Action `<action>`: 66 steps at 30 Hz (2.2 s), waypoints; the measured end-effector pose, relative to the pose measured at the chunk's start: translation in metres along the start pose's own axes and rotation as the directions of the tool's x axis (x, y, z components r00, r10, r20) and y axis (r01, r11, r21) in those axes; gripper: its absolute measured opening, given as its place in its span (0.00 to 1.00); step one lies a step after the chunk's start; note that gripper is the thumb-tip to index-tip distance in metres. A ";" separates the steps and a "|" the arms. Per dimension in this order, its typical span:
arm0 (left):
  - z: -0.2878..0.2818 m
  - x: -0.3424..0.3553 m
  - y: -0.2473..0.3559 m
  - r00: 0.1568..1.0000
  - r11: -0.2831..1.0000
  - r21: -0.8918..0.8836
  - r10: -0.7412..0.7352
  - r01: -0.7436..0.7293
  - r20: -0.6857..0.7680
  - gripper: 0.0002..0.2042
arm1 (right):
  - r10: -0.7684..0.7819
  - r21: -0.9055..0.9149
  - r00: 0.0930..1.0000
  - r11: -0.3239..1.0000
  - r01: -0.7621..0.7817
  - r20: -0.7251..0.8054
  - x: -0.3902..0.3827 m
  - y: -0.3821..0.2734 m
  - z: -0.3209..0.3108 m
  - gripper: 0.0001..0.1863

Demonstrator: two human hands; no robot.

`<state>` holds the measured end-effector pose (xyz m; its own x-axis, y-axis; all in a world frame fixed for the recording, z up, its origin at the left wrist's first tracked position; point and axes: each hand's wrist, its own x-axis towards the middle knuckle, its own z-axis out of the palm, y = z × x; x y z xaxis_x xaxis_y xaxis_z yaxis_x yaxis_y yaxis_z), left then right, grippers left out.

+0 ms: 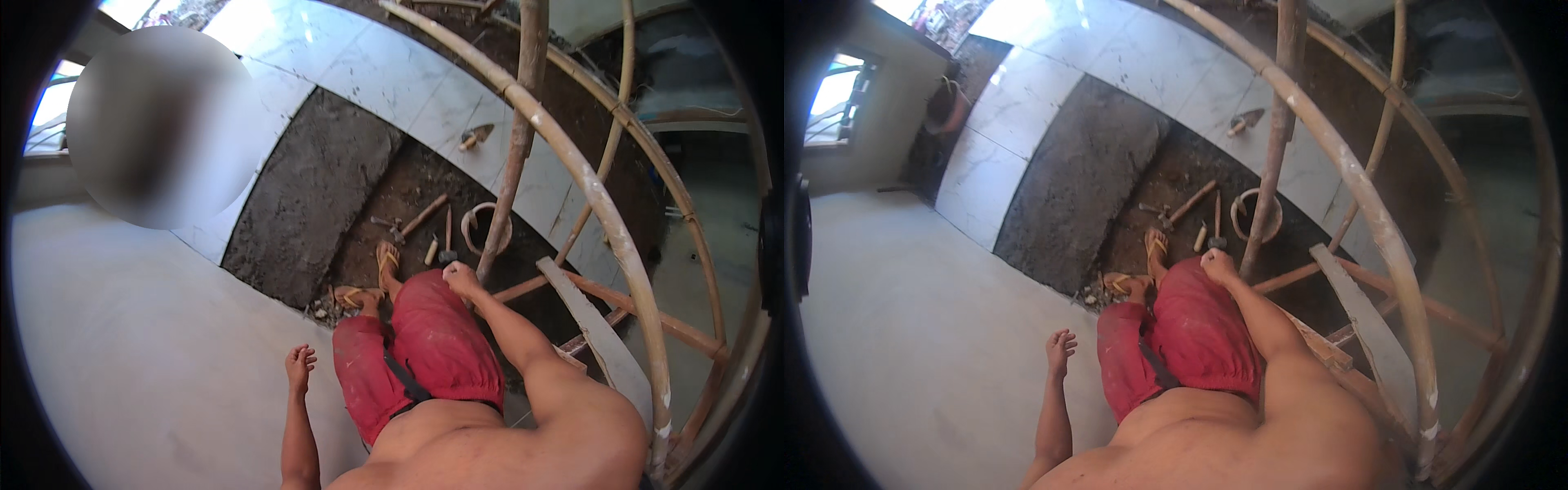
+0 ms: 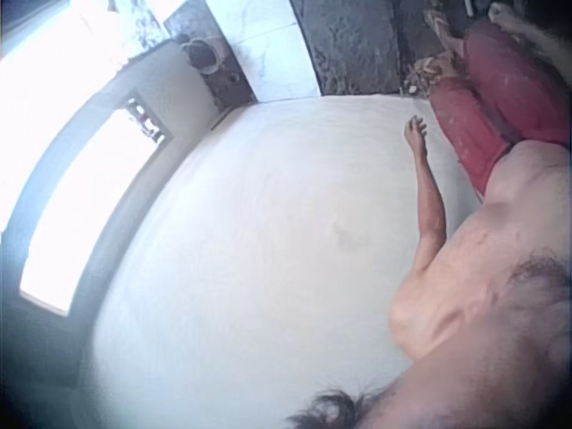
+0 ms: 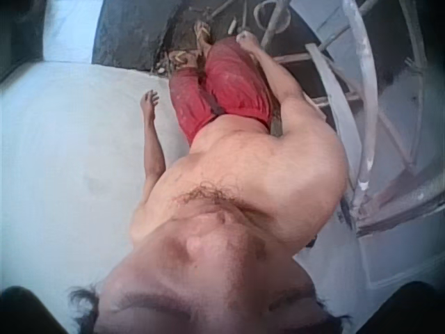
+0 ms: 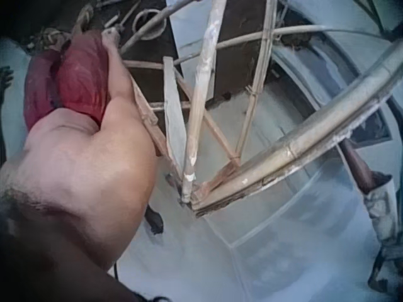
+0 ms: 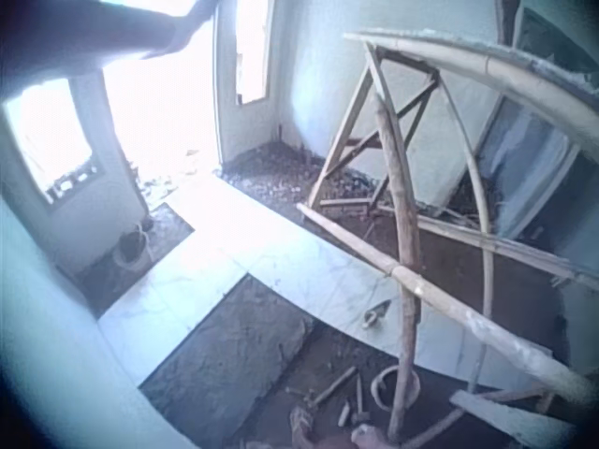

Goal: The person spreads wet cement on the floor with a trowel, then applies cement to the back of a large tile and places it onto the prepared area. They use a rubber mallet to tap the tile into position.

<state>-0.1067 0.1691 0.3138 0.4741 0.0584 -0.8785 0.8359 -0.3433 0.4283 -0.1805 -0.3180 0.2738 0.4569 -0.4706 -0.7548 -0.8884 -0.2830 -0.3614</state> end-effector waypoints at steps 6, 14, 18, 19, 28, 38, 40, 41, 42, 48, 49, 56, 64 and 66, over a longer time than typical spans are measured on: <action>0.020 0.004 -0.060 0.953 0.954 0.134 -0.283 0.268 0.112 0.11 | 0.327 0.218 0.944 0.925 -0.310 -0.047 0.118 0.089 0.054 0.11; 0.037 -0.001 -0.082 0.852 0.846 0.132 -0.523 0.516 0.020 0.12 | 0.524 0.168 0.804 0.852 -0.496 -0.281 0.268 0.190 0.089 0.31; 0.033 -0.010 -0.078 0.809 0.787 0.189 -0.580 0.587 -0.096 0.12 | 0.474 0.151 0.827 0.880 -0.449 -0.303 0.317 0.223 0.100 0.38; 0.038 -0.009 -0.070 0.813 0.788 0.201 -0.570 0.581 -0.114 0.12 | 0.496 0.140 0.847 0.868 -0.477 -0.191 0.325 0.225 0.091 0.39; 0.048 -0.015 -0.037 0.842 0.830 0.137 -0.528 0.540 -0.112 0.10 | 0.535 0.276 0.834 0.829 -0.487 -0.135 0.341 0.231 0.055 0.38; 0.067 -0.060 -0.133 0.798 0.806 -0.048 -0.591 0.590 -0.120 0.09 | 0.160 -0.297 0.986 0.941 -0.164 -0.038 0.265 0.217 0.079 0.32; 0.074 -0.073 -0.180 0.781 0.788 -0.081 -0.616 0.611 -0.107 0.09 | 0.049 -0.390 0.975 0.920 0.040 0.216 0.225 0.204 0.080 0.25; 0.080 -0.080 -0.199 0.769 0.775 -0.100 -0.631 0.624 -0.098 0.10 | 0.001 -0.405 0.955 0.906 0.125 0.296 0.208 0.212 0.082 0.24; 0.090 -0.086 -0.216 0.757 0.761 -0.118 -0.648 0.638 -0.089 0.10 | 0.019 -0.477 0.942 0.866 0.152 0.336 0.191 0.219 0.084 0.23; 0.157 -0.125 -0.323 0.669 0.678 -0.213 -0.733 0.704 -0.123 0.17 | 0.058 -0.581 0.872 0.767 0.273 0.487 0.138 0.235 0.062 0.18; 0.169 -0.128 -0.332 0.680 0.692 -0.253 -0.718 0.676 -0.146 0.19 | 0.024 -0.589 0.868 0.744 0.317 0.497 0.139 0.244 0.060 0.18; 0.231 -0.125 -0.380 0.513 0.618 -0.331 -0.781 0.713 -0.356 0.27 | 0.002 -0.665 0.845 0.618 0.419 0.534 0.143 0.179 0.050 0.15; 0.291 -0.147 -0.430 0.538 0.850 -0.170 -0.457 0.498 -0.709 0.35 | -0.302 -0.543 0.747 0.534 0.647 0.593 0.068 0.113 0.134 0.15; 0.300 -0.142 -0.442 0.555 0.881 -0.258 -0.454 0.396 -0.698 0.37 | -0.317 -0.524 0.679 0.451 0.723 0.663 0.025 0.089 0.186 0.16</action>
<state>-0.6261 0.0313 0.1863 0.0766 0.8421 -0.5339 0.9958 -0.0373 0.0841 -0.2559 -0.1990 0.1209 0.5628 0.3242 -0.7603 -0.0473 -0.9057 -0.4212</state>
